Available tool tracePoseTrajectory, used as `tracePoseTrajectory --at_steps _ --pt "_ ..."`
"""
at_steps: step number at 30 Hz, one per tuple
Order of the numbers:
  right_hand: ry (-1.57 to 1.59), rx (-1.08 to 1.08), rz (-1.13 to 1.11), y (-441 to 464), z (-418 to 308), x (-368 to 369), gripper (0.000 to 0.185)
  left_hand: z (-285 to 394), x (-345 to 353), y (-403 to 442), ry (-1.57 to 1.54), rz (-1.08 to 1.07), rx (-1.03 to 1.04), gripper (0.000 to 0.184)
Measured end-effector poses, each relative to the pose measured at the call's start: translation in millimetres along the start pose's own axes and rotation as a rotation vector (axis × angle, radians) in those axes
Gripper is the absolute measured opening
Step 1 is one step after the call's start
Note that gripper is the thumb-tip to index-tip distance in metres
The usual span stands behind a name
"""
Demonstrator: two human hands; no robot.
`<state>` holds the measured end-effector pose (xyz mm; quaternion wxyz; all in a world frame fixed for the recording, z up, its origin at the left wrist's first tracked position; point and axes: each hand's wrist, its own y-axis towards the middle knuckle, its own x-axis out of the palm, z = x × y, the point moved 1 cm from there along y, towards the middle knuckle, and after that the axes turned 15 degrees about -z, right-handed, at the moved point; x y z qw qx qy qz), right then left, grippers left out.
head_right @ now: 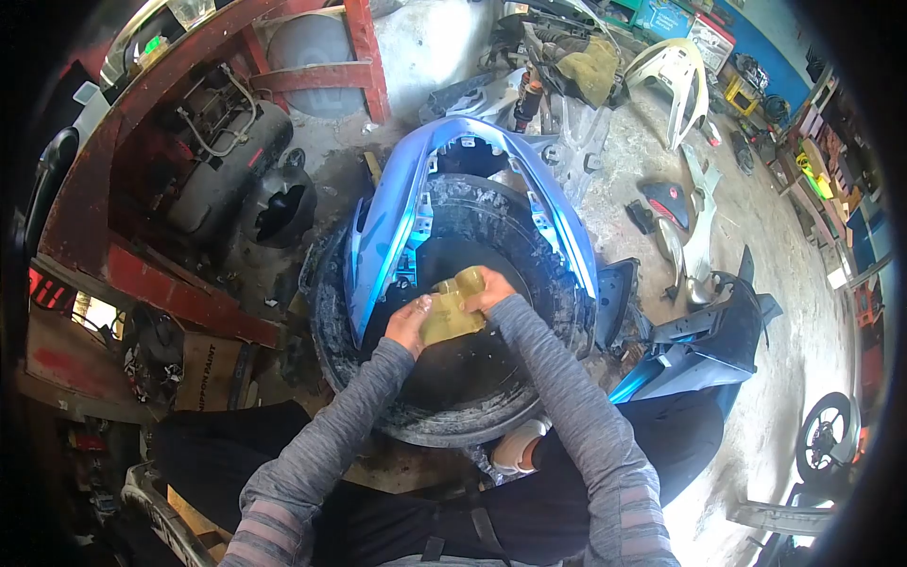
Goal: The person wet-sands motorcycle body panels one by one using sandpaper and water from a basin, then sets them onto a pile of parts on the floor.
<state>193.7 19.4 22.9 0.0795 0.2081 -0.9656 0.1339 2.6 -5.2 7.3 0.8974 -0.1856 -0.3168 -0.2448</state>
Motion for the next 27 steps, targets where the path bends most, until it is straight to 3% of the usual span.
tracePoseTrajectory --at_steps 2,10,13,15,17,19,23,24,26,27 --pt "0.154 -0.057 -0.096 -2.9 -9.1 -9.1 0.052 4.5 3.9 -3.8 -0.028 0.023 -0.023 0.034" --pt "0.224 -0.046 -0.121 -8.2 -19.1 -9.4 0.047 6.9 3.5 -6.0 -0.082 0.077 -0.041 0.034" --pt "0.218 -0.028 -0.116 -6.8 -12.7 -9.8 0.047 7.8 4.3 -6.6 -0.071 0.156 -0.076 0.035" --pt "-0.06 0.002 -0.006 -1.7 0.5 -10.7 0.048 10.1 9.1 -9.4 -0.063 0.119 -0.089 0.038" --pt "-0.016 -0.038 -0.003 3.2 19.0 -2.3 0.049 9.5 9.9 -10.7 -0.052 0.083 -0.099 0.04" --pt "0.007 -0.098 -0.02 7.4 26.7 4.9 0.051 11.1 11.1 -9.1 -0.335 0.004 -0.174 0.038" --pt "0.084 0.073 -0.031 -0.8 20.4 13.5 0.046 0.1 10.9 -10.0 0.041 0.102 -0.214 0.044" --pt "0.078 0.071 -0.037 -0.7 25.1 14.8 0.046 -15.1 -3.3 -5.2 0.072 0.084 -0.165 0.045" --pt "0.229 0.038 -0.102 1.6 43.7 16.3 0.046 -29.2 -11.8 -2.4 0.44 0.147 -0.171 0.042" --pt "0.168 0.064 -0.083 2.9 50.1 18.0 0.049 -32.4 -13.4 -5.7 0.437 0.151 -0.166 0.042"
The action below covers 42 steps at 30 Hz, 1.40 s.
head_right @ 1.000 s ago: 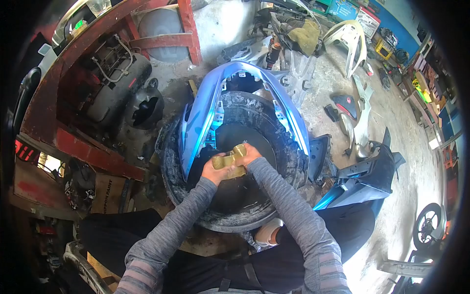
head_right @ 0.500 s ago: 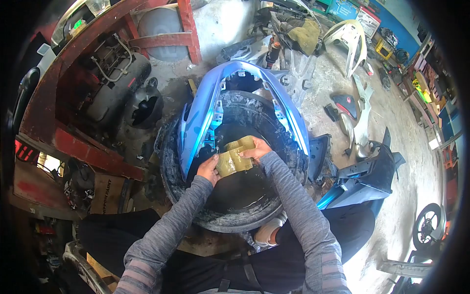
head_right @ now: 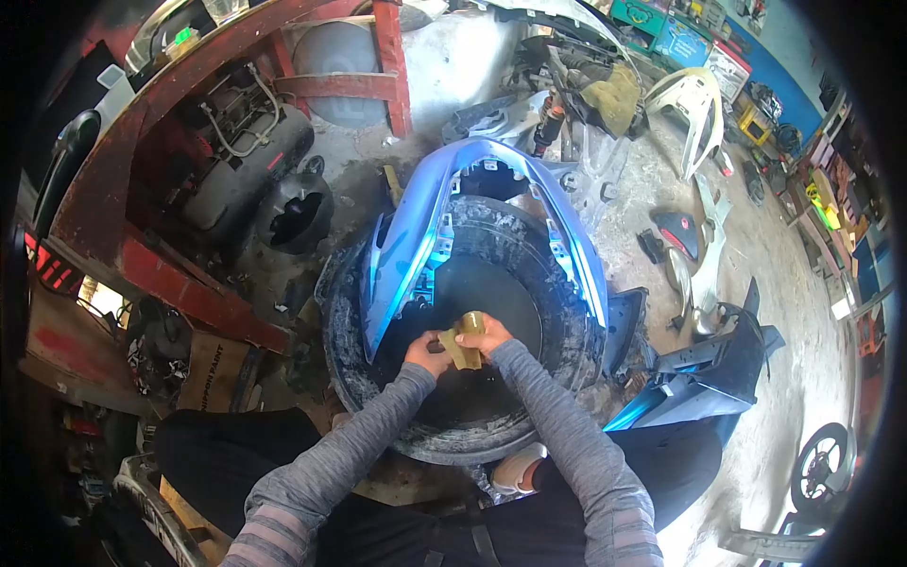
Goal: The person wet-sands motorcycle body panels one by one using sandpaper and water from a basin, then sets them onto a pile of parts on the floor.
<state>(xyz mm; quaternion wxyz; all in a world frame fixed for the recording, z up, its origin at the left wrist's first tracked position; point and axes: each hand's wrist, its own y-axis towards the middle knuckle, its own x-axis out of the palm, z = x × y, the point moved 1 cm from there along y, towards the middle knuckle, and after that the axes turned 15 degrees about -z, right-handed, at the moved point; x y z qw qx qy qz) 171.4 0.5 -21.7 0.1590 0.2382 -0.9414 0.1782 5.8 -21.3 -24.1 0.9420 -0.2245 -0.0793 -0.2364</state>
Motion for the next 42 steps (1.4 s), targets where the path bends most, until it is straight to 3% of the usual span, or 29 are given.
tracePoseTrajectory --at_steps 2,5,7,9,11,13,15,17,18,19,22,24,27,31,33,34,35,36,37,39,41,42 --pt "-0.013 -0.003 -0.041 1.1 17.0 3.1 0.047 -4.3 -1.4 -3.5 0.33 0.13 0.003 0.04" --pt "0.0 0.026 -0.077 -4.4 22.8 16.8 0.043 1.9 0.4 -10.0 0.377 0.1 0.029 0.039" --pt "0.093 0.21 -0.018 -14.0 9.3 29.1 0.041 -3.8 -1.6 -3.1 0.211 0.046 0.112 0.043" --pt "0.148 0.164 -0.054 -13.0 13.1 31.1 0.047 -6.3 -0.2 -2.7 -0.273 -0.051 -0.058 0.051" --pt "0.064 0.321 -0.026 -18.9 -0.3 38.8 0.062 -12.3 -2.3 0.9 -0.266 -0.018 -0.06 0.053" --pt "-0.057 0.327 -0.032 -3.6 34.5 10.3 0.064 -24.7 -7.4 8.0 -0.259 0.014 -0.065 0.054" --pt "-0.176 0.331 -0.04 2.7 54.6 -2.4 0.066 -34.1 -15.3 14.0 0.219 0.122 -0.106 0.052" --pt "-0.575 0.189 0.151 4.7 59.0 -5.9 0.071 -40.2 -19.0 13.1 0.35 0.178 -0.111 0.054" --pt "-0.512 0.236 0.138 -3.1 31.5 10.6 0.072 -39.9 -20.6 13.6 0.482 0.232 -0.113 0.055" --pt "-0.514 0.238 0.133 -6.8 21.5 16.6 0.072 -37.5 -19.3 12.5 0.478 0.236 -0.114 0.055" --pt "-0.379 0.529 0.115 -10.1 12.6 18.9 0.064 -33.9 -15.2 14.6 0.358 0.242 -0.088 0.056" --pt "-0.27 0.527 0.154 -12.8 15.4 14.8 0.06 -35.2 -13.9 18.8 0.175 0.082 -0.057 0.058" --pt "-0.024 0.495 0.206 -14.2 23.1 6.9 0.055 -40.2 -9.7 22.7 0.048 0.013 0.074 0.06" --pt "-0.086 0.463 0.195 -14.4 17.2 4.1 0.056 -43.2 -9.4 26.2 0.326 0.036 0.266 0.059" --pt "-0.147 0.483 0.175 -14.4 14.1 4.0 0.057 -40.7 -5.5 22.4 0.323 0.074 0.063 0.057" --pt "-0.368 0.53 0.159 -12.9 15.1 -0.4 0.056 -27.5 -1.3 14.1 0.323 0.074 0.064 0.057" --pt "-0.589 0.574 0.142 -11.5 17.0 -4.0 0.055 -16.6 3.1 5.0 0.226 0.063 -0.107 0.056" --pt "-0.59 0.574 0.142 -11.2 23.3 -5.0 0.055 -9.6 5.3 -0.4 0.126 0.052 -0.275 0.055" --pt "-0.697 0.471 0.166 -11.7 30.1 -2.8 0.054 -20.0 1.8 4.8 0.125 0.053 -0.273 0.055" --pt "-0.8 0.37 0.189 -12.2 34.3 5.9 0.052 -41.0 -5.1 13.0 0.609 0.19 0.011 0.052" --pt "-1.448 -0.19 0.295 -16.5 18.2 29.2 0.046 -13.6 2.0 2.3 0.512 0.182 0.065 0.051" --pt "-1.225 -0.066 0.264 -12.0 21.0 24.7 0.046 -5.5 4.7 -1.1 0.415 0.174 0.12 0.05"
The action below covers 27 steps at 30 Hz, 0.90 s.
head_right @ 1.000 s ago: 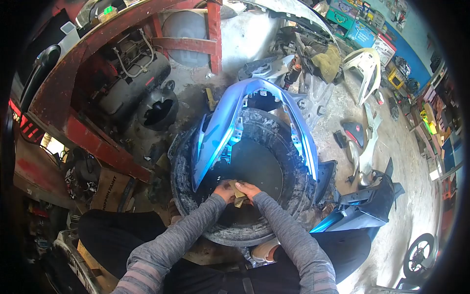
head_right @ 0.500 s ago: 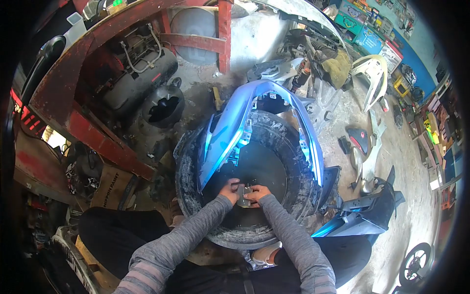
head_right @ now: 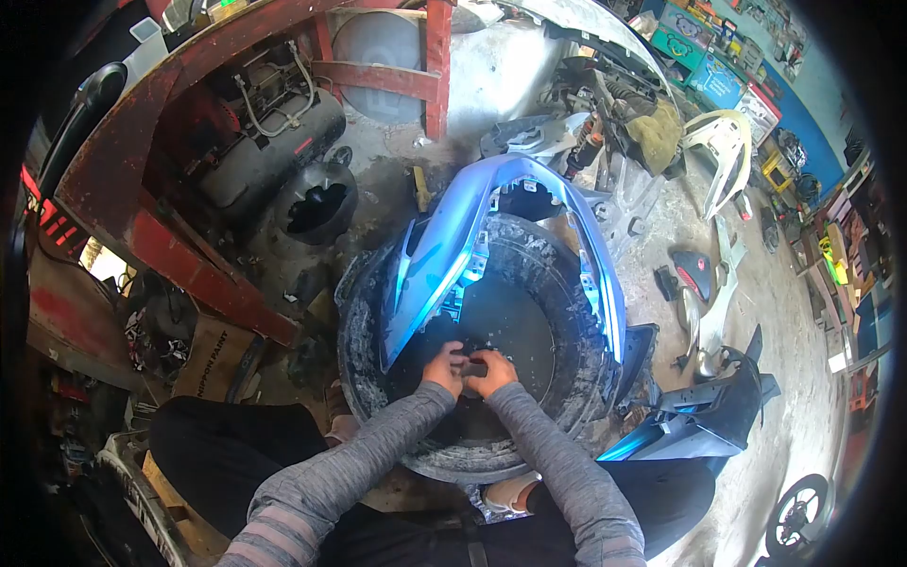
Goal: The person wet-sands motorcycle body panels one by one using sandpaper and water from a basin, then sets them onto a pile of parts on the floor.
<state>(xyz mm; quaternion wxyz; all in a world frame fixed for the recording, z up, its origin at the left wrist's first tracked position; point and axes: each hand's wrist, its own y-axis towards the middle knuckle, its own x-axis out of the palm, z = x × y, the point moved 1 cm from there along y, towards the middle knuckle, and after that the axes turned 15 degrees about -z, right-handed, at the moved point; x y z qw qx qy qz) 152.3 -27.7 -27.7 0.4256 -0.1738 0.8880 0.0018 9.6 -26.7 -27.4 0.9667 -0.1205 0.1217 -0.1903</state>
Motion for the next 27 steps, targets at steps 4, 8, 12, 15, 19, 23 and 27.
tracePoseTrajectory --at_steps 4,8,12,15,19,23,27 --pt "0.748 0.203 -0.26 12.7 42.8 17.0 0.046 -24.7 9.8 15.3 -0.105 0.149 -0.069 0.053" --pt "0.139 0.432 -0.205 0.7 60.1 5.0 0.042 -118.0 10.6 36.5 -0.13 0.131 0.027 0.049" --pt "-0.176 0.633 -0.203 -6.8 52.9 -2.9 0.039 -44.0 -28.3 -12.7 -1.57 0.39 -0.095 0.033" --pt "0.045 0.584 -0.135 2.9 53.2 3.1 0.045 -17.5 -46.4 -19.6 -1.672 0.457 -0.011 0.032" --pt "0.569 0.418 -0.017 25.8 50.8 -27.5 0.041 -2.9 -50.0 -27.8 -1.605 0.453 0.017 0.04" --pt "1.182 0.357 0.212 42.4 3.1 -76.8 0.029 -14.5 -54.8 -35.7 -0.767 0.613 0.083 0.039" --pt "0.614 -0.103 0.545 48.3 -73.5 -126.5 0.029 -9.4 -65.7 -35.5 -0.569 0.504 0.222 0.046"
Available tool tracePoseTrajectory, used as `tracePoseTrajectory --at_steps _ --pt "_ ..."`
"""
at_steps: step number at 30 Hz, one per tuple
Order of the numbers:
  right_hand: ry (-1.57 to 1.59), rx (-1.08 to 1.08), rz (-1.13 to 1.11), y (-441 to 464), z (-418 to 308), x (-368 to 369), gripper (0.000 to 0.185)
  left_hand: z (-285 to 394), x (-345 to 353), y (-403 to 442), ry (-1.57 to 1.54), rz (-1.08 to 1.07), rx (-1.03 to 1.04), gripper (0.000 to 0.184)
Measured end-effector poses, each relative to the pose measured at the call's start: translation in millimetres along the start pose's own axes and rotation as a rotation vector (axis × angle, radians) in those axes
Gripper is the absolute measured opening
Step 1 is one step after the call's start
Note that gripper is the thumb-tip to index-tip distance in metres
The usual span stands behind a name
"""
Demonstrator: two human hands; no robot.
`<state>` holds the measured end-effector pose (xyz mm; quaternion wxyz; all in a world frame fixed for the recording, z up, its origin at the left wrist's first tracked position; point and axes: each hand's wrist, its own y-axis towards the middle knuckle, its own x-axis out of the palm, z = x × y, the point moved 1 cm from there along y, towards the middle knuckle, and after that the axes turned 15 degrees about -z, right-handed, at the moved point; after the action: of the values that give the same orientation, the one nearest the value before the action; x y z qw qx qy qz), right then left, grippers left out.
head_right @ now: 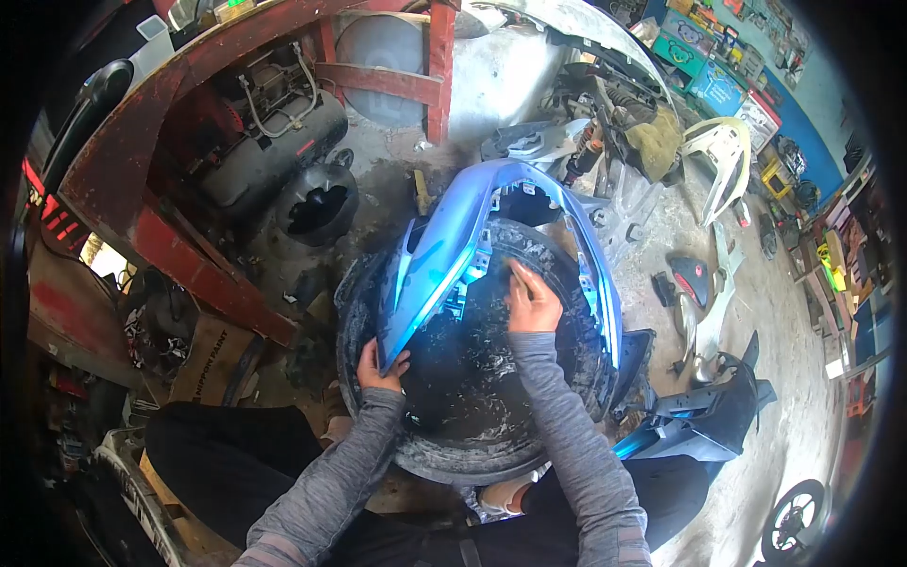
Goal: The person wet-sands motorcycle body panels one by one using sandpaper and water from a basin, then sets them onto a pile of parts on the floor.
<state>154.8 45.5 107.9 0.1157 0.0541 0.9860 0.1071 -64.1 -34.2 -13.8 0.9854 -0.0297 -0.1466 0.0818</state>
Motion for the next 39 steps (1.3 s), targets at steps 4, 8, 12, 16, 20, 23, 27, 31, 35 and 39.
tracePoseTrajectory --at_steps 4,8,12,16,20,23,27,31,35,39 --pt "-0.628 -0.599 -0.109 20.0 -44.5 20.4 0.045 35.3 -0.6 -6.2 0.167 -0.264 0.07 0.049" --pt "-0.777 -0.672 -0.207 11.6 -47.0 24.7 0.047 81.9 2.0 -10.7 -0.057 -0.465 -0.137 0.043" --pt "-0.825 -0.773 -0.306 -0.6 -49.4 24.4 0.044 103.9 -4.4 -9.9 -0.222 -0.598 -0.205 0.043" --pt "-0.825 -0.737 -0.196 17.8 -50.6 23.0 0.04 114.8 -3.4 0.0 -0.504 -0.479 -0.316 0.029" --pt "-0.766 -0.849 -0.268 3.1 -64.0 32.1 0.041 131.3 3.9 0.7 -0.476 -0.381 -0.394 0.027" --pt "-0.73 -0.814 -0.249 -2.7 -73.8 26.8 0.033 133.4 4.8 2.1 -0.457 -0.366 -0.424 0.028" --pt "-0.496 -0.577 0.038 32.6 -78.6 11.8 0.02 131.3 8.7 0.9 -0.474 -0.317 -0.462 0.027" --pt "-0.676 -0.751 -0.017 49.6 -102.1 4.7 0.022 134.1 13.8 0.3 -0.493 -0.308 -0.482 0.027" --pt "-0.721 -0.839 -0.131 31.0 -94.8 25.9 0.027 146.8 20.7 -1.8 -0.494 -0.313 -0.517 0.027" --pt "-0.745 -0.86 -0.386 -6.3 -86.2 31.3 0.051 147.0 17.0 1.6 -0.507 -0.331 -0.491 0.032"
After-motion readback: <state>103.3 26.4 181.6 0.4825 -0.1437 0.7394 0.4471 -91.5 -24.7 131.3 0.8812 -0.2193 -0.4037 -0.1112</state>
